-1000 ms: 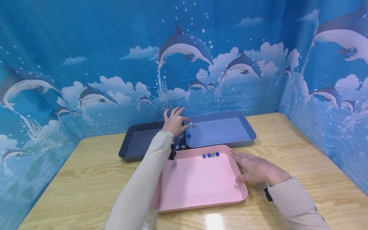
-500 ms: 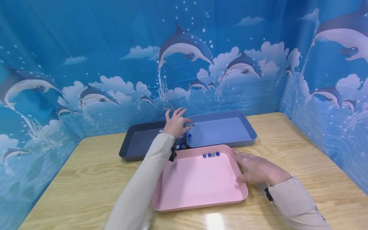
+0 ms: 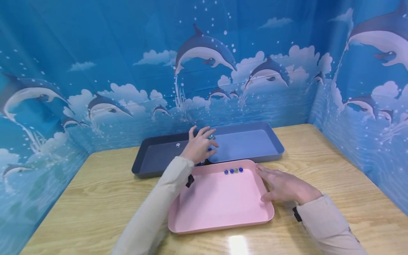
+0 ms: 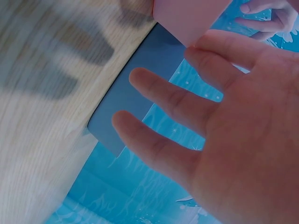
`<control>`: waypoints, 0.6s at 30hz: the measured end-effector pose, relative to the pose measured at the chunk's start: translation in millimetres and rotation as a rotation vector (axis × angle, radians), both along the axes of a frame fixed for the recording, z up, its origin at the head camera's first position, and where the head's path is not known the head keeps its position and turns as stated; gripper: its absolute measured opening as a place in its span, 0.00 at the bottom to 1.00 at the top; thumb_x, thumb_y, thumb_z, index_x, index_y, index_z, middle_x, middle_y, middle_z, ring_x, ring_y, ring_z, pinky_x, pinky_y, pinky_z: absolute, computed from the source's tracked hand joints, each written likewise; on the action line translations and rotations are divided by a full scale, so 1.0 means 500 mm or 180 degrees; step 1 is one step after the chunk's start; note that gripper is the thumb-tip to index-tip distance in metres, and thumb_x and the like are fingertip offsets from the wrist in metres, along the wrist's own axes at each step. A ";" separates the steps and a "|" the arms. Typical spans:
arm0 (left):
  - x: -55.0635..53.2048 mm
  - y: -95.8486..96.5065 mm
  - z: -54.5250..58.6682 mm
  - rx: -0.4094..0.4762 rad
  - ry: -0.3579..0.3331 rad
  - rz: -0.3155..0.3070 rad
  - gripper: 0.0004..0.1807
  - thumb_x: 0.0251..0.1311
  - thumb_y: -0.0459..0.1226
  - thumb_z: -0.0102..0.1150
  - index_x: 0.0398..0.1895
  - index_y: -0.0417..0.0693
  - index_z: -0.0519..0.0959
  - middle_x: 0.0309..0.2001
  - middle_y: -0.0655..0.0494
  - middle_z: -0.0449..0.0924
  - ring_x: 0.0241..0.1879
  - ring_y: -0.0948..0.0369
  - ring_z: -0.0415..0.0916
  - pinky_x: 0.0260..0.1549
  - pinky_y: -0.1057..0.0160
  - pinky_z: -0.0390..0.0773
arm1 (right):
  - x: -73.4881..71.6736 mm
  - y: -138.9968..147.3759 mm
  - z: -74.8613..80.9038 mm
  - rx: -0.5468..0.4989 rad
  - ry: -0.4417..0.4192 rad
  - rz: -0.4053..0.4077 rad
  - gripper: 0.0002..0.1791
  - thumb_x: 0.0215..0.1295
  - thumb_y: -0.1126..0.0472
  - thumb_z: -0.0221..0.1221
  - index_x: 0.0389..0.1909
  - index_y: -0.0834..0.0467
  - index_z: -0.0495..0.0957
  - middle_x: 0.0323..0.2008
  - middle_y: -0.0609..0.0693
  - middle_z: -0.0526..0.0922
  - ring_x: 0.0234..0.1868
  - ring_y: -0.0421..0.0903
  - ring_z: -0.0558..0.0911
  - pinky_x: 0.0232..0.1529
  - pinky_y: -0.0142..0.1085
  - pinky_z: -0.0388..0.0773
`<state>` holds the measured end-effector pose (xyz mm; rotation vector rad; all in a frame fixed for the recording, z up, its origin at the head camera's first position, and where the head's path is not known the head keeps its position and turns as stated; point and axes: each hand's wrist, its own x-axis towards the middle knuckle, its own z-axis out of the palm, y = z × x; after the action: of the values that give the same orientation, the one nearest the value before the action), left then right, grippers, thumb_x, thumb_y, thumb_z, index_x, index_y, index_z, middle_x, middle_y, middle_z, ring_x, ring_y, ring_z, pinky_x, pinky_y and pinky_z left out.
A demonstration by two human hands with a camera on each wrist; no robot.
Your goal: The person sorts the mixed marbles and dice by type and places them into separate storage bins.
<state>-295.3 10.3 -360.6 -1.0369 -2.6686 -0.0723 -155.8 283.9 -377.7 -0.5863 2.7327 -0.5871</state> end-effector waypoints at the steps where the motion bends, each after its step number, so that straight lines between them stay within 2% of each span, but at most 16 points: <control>1: 0.005 0.002 0.001 -0.0039 0.0009 -0.0050 0.10 0.63 0.48 0.70 0.46 0.63 0.90 0.73 0.53 0.66 0.76 0.52 0.54 0.72 0.37 0.45 | 0.000 0.000 0.000 -0.0002 -0.0002 0.0000 0.53 0.58 0.49 0.72 0.74 0.74 0.56 0.75 0.72 0.52 0.70 0.77 0.57 0.64 0.70 0.60; 9: 0.040 0.016 -0.003 -0.0346 0.0054 -0.0413 0.08 0.64 0.49 0.69 0.44 0.66 0.90 0.72 0.55 0.69 0.75 0.53 0.55 0.72 0.38 0.46 | -0.001 0.000 0.000 0.0018 -0.0021 0.0001 0.53 0.58 0.49 0.72 0.74 0.74 0.56 0.75 0.72 0.52 0.70 0.77 0.57 0.64 0.70 0.60; 18: 0.053 0.027 -0.019 -0.0534 -0.0102 -0.0641 0.07 0.65 0.51 0.67 0.43 0.69 0.90 0.73 0.56 0.68 0.76 0.54 0.55 0.73 0.41 0.48 | 0.000 0.000 -0.002 0.0021 0.0068 0.0025 0.54 0.57 0.48 0.72 0.74 0.74 0.57 0.74 0.73 0.53 0.70 0.77 0.58 0.64 0.69 0.61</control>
<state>-268.9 23.9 -370.3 -1.3654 -2.6259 0.0976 -155.6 283.9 -378.6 -0.6047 2.7500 -0.5731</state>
